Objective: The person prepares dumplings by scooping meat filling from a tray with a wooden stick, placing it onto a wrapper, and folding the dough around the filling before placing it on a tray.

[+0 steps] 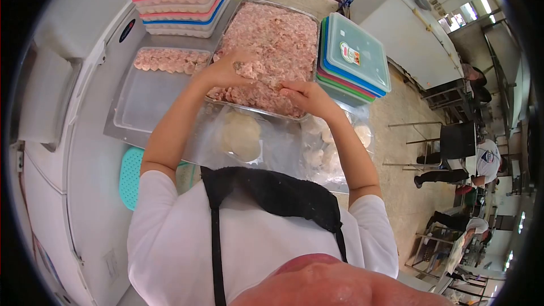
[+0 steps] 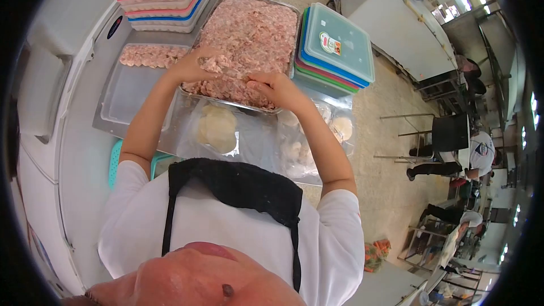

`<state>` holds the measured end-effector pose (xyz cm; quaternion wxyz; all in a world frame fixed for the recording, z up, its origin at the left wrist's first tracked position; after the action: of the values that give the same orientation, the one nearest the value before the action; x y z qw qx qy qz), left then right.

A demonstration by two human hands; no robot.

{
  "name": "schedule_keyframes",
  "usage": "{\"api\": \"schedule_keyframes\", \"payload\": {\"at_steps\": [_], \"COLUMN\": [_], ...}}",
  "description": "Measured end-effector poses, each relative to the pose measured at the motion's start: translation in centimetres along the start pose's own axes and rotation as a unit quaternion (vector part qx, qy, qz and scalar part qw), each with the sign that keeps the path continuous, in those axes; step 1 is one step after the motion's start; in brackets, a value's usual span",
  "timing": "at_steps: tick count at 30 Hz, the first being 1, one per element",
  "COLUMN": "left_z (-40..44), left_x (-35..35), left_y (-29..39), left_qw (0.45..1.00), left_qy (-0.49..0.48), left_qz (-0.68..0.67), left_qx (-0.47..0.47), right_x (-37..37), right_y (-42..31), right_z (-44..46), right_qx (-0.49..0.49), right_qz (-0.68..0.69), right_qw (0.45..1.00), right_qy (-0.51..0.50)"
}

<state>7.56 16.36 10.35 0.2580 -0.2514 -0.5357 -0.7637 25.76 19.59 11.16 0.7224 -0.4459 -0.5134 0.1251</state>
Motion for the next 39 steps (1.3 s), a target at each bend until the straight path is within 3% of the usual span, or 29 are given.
{"api": "schedule_keyframes", "payload": {"at_steps": [1,4,6,7,9,10,12,14,16,17,19,22,25,28,31,34,36,37,39], "left_z": [-0.1,0.8,-0.3,-1.2,-0.5,-0.3,-0.7,-1.0,-1.7,-1.6,-2.0,-1.8,-2.3,-3.4,-1.8,-3.2,-4.9,-5.2,-5.8], "left_x": [-0.3,-2.2,-3.2,-3.8,-3.5,-3.7,-5.1,-3.2,0.9,1.4,2.2,0.4,0.7,1.1,-1.2,-2.4,-2.0,-1.2,-0.1], "left_y": [0.2,-4.5,-7.5,-8.4,-6.1,-5.0,-9.3,-7.9,1.2,2.5,4.9,5.1,4.6,1.0,-2.3,-3.4,-2.8,-1.9,-0.5], "left_qw": [0.999,0.997,0.959,0.924,0.945,0.952,0.969,0.983,0.991,0.995,0.996,0.992,0.988,0.979,0.993,0.989,0.992,0.987,0.979], "left_qy": [0.003,0.005,0.014,0.02,-0.034,-0.067,-0.006,0.043,0.073,0.078,0.085,-0.049,-0.007,0.116,0.008,0.028,0.032,0.038,0.042], "left_qz": [0.044,-0.044,-0.146,-0.198,-0.14,-0.111,-0.12,-0.092,-0.04,-0.016,0.032,0.031,0.109,0.115,0.078,0.13,0.008,-0.053,-0.071], "left_qx": [-0.022,0.061,0.241,0.327,0.294,0.276,0.214,0.156,0.103,0.065,-0.007,0.116,0.105,0.126,0.091,0.071,0.123,0.146,0.184], "right_x": [0.3,1.7,2.5,1.6,-0.6,-1.2,-0.6,1.5,4.5,5.3,4.7,1.5,2.6,3.5,1.3,1.2,2.3,3.4,4.9], "right_y": [1.3,2.6,0.5,0.1,0.5,3.3,9.5,8.9,4.4,2.8,1.2,0.2,-0.4,-2.5,-0.6,6.2,9.0,7.9,5.8], "right_z": [0.3,0.3,-0.3,-0.1,-0.2,-0.2,0.3,-0.4,-1.5,-2.0,-2.4,-1.7,-1.3,-1.9,-1.3,-0.6,-1.8,-2.4,-3.2], "right_qx": [0.013,0.031,0.012,0.028,0.053,0.0,-0.101,-0.061,-0.022,-0.012,0.025,0.098,0.094,0.116,0.129,0.05,-0.052,-0.039,-0.05], "right_qz": [-0.011,-0.1,-0.235,-0.236,-0.236,-0.267,-0.33,-0.254,-0.162,-0.085,0.015,0.052,-0.044,-0.111,-0.11,-0.18,-0.26,-0.284,-0.152], "right_qw": [1.0,0.993,0.965,0.964,0.964,0.96,0.938,0.964,0.984,0.992,0.998,0.994,0.994,0.984,0.983,0.982,0.964,0.958,0.985], "right_qy": [0.008,0.056,0.119,0.117,0.113,0.085,0.03,0.053,0.076,0.091,0.06,0.022,0.02,0.076,0.064,0.04,0.0,0.023,0.059]}}
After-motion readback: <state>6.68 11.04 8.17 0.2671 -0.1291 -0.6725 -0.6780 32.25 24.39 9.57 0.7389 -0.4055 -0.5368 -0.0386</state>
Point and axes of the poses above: each hand's wrist, its own z-axis towards the middle knuckle, its own x-axis out of the back of the hand, y = z × x, the point moved 9 cm from there along z, towards the middle knuckle, and after that the axes turned 4 degrees about z, right-handed, at the moved point
